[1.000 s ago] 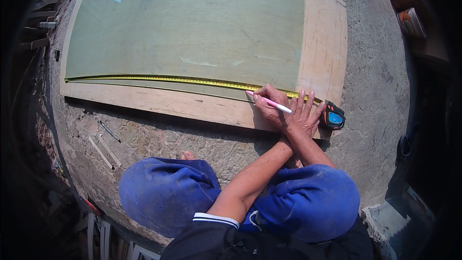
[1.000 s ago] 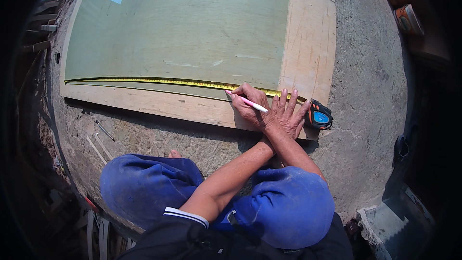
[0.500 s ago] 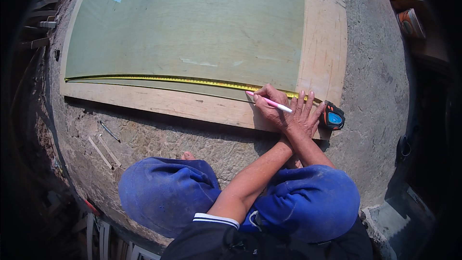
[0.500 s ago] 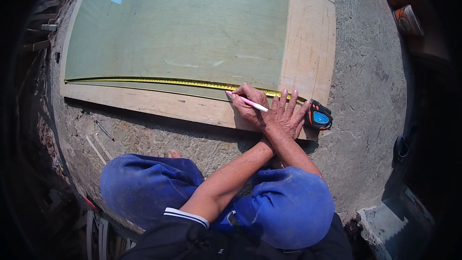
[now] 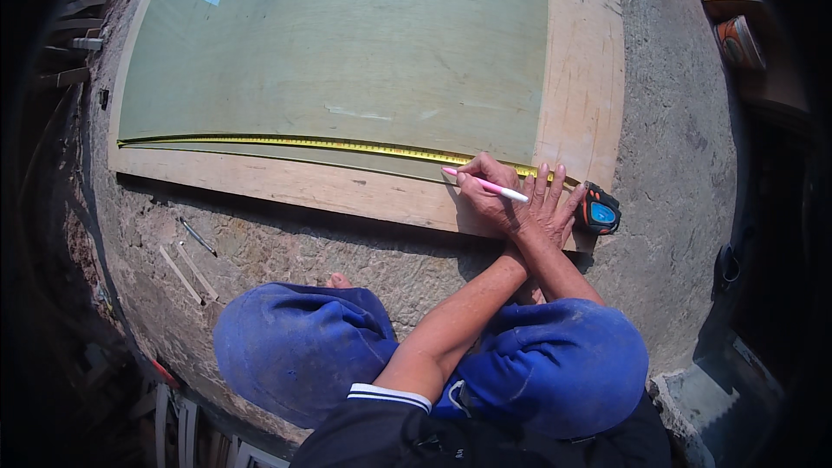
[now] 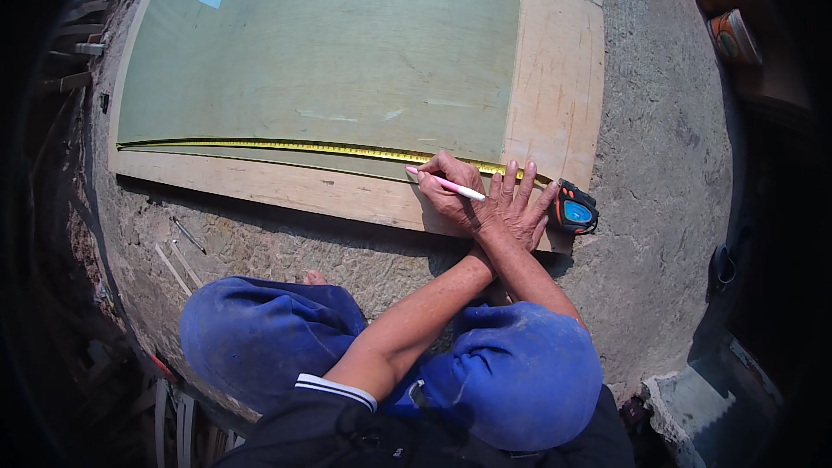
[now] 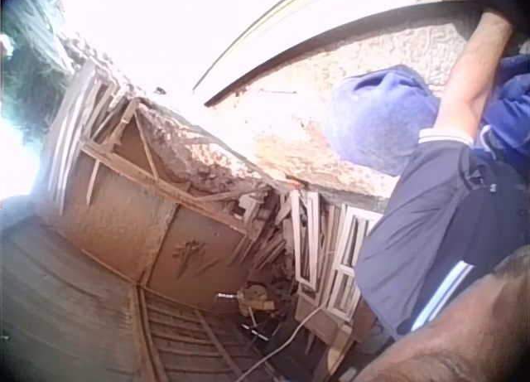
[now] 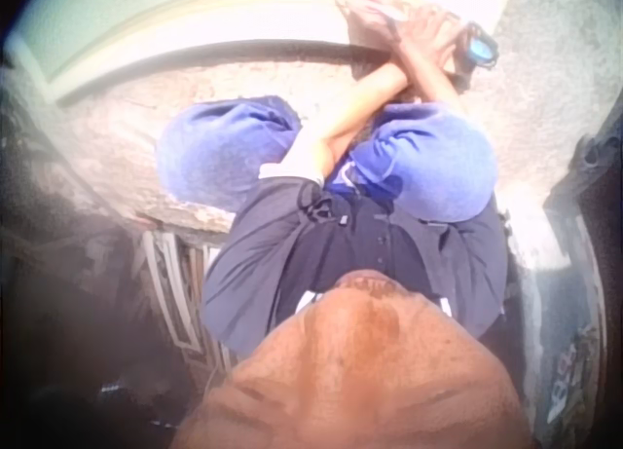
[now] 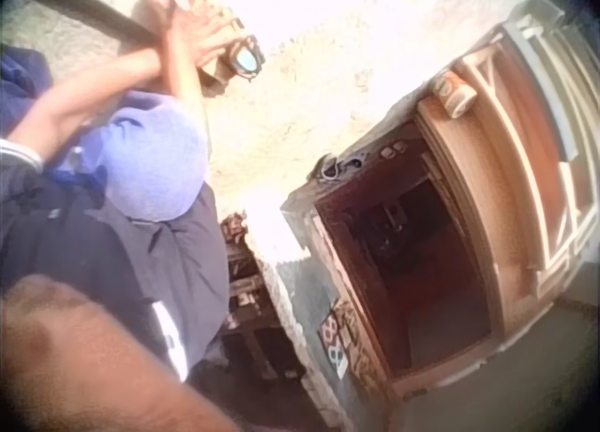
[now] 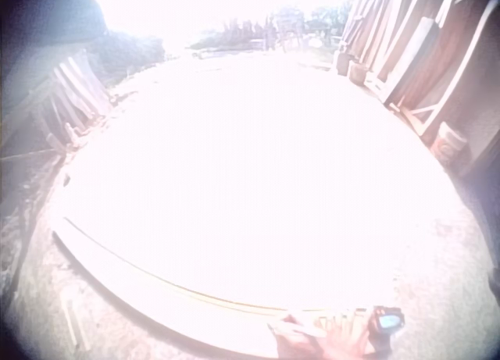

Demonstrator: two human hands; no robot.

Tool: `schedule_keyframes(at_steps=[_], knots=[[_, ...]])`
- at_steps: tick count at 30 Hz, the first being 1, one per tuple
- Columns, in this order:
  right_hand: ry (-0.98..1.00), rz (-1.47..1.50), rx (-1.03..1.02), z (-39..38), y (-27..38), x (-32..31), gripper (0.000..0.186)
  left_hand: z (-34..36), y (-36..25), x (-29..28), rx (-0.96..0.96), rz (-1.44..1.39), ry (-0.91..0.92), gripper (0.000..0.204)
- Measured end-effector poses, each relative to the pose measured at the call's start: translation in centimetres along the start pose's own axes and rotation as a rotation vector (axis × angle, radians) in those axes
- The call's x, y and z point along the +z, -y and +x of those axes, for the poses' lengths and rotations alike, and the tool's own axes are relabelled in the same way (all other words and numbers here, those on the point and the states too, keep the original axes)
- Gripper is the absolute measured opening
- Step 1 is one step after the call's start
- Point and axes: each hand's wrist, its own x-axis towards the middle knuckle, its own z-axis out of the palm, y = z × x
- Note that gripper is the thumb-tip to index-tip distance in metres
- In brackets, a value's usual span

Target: The person measures a wooden frame and a large glass panel using a tape measure, then marks the glass with a pencil. They use a straight wooden plank as a guide to draw a straight line across the glass surface.

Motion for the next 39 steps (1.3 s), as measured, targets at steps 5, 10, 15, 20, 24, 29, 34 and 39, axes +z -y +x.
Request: schedule_keyframes(at_steps=[5,10,15,20,24,29,34,39], knots=[[-0.194,0.038,0.0,-2.0,1.8,-2.0,0.021,0.0,-0.3,-1.1,0.009,0.059,-0.008,0.07],[-0.162,-0.667,-0.17,-5.9,2.6,-11.8,0.03,0.3,-0.3,-2.3,0.016,0.251,0.193,0.066],[0.015,-1.058,-0.187,-9.2,0.5,-18.0,0.06,0.3,0.0,-2.7,0.04,0.028,0.065,0.071],[0.154,-0.955,-0.173,-9.3,-1.6,-19.5,0.063,0.2,-0.1,-2.8,0.046,0.008,0.012,0.069],[0.212,-0.939,-0.217,-8.3,-1.0,-20.9,0.062,0.3,-0.1,-3.9,0.029,0.04,-0.036,0.07],[0.26,-0.823,-0.191,-7.4,2.2,-23.0,0.057,-1.0,-0.5,-6.4,-0.172,0.034,-0.342,0.059],[0.387,-0.718,-0.113,-6.7,4.7,-24.3,0.052,-0.3,2.2,-8.7,-0.921,-1.056,-0.764,0.038],[0.487,-0.578,-0.132,-7.1,5.2,-24.4,0.049,1.2,8.5,-14.5,-0.863,-1.623,-1.12,0.054]])
